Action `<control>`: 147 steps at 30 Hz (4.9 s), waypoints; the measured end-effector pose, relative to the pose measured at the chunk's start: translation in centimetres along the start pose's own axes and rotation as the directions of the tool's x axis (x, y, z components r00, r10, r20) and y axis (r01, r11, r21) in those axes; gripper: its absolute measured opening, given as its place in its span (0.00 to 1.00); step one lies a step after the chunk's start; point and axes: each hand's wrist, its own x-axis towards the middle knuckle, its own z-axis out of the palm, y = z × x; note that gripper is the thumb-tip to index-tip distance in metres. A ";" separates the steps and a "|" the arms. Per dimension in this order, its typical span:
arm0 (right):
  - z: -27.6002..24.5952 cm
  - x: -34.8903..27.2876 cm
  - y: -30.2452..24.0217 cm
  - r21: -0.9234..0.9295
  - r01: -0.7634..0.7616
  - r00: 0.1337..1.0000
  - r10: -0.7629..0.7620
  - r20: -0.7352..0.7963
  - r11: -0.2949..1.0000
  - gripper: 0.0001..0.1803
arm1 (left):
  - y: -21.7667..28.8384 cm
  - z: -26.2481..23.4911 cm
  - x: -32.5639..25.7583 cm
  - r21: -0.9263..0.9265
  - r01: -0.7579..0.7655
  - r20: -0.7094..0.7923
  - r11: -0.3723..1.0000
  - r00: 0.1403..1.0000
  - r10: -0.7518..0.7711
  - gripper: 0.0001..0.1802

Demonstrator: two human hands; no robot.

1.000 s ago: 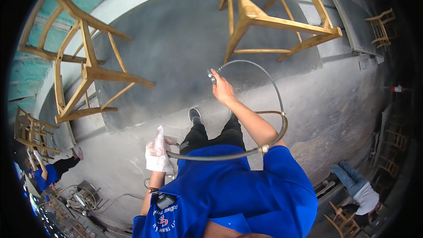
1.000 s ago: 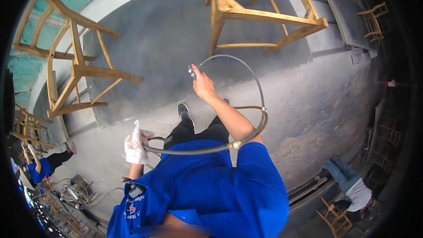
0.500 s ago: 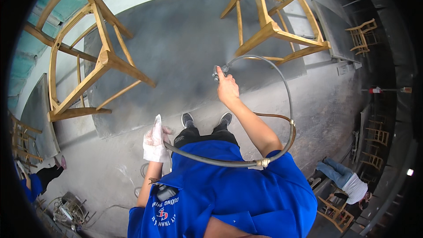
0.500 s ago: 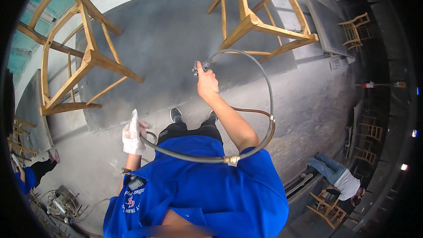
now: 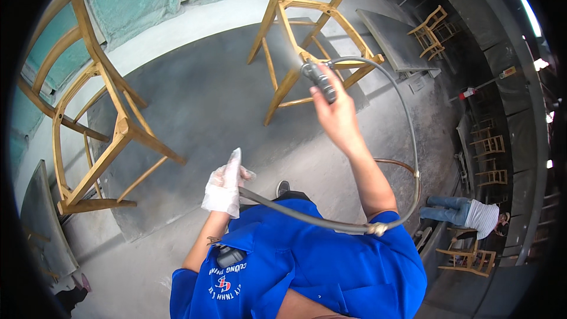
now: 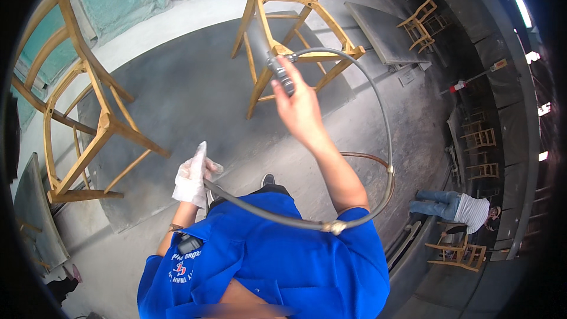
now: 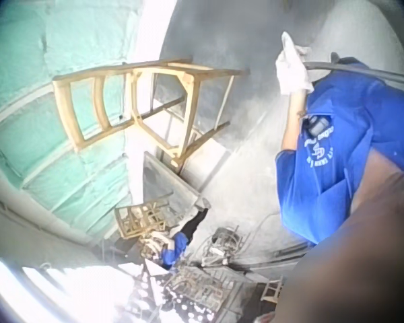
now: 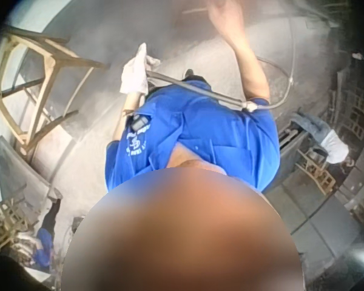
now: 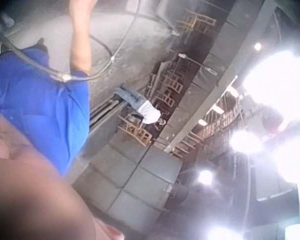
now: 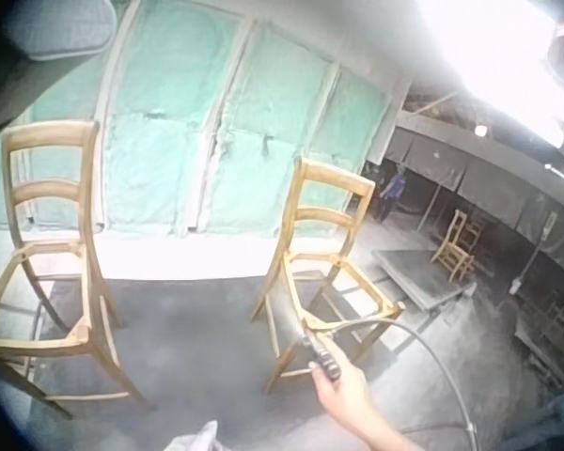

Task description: The person puts on disposable gloves and picks up a spray gun. They then spray a clear finish onto several wooden chair frames in a workshop, moving around each chair to cover all sides.

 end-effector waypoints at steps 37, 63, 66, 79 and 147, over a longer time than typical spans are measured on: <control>-8.9 32.8 29.3 0.209 0.047 0.780 -0.167 0.603 0.977 0.28 | -4.7 38.2 4.8 -0.025 0.034 -0.484 0.999 0.874 -0.042 0.31; -4.9 32.0 36.6 0.259 0.649 0.435 -0.628 0.646 0.716 0.29 | -5.9 50.1 5.7 -0.283 -0.051 -0.709 0.958 0.684 -0.173 0.28; -5.2 33.3 37.3 0.008 0.826 0.431 -0.641 0.635 0.563 0.33 | -6.3 49.6 5.6 -0.317 -0.184 -0.725 0.930 0.679 -0.113 0.27; -2.7 34.3 36.2 0.144 0.289 0.755 -0.318 0.574 0.947 0.28 | -5.2 47.4 5.6 -0.233 -0.187 -0.776 0.954 0.627 -0.066 0.30; -6.2 31.5 32.9 -0.620 0.217 0.453 0.485 0.748 0.754 0.27 | -1.3 26.0 9.9 -0.271 0.197 -0.022 0.942 0.977 -0.210 0.31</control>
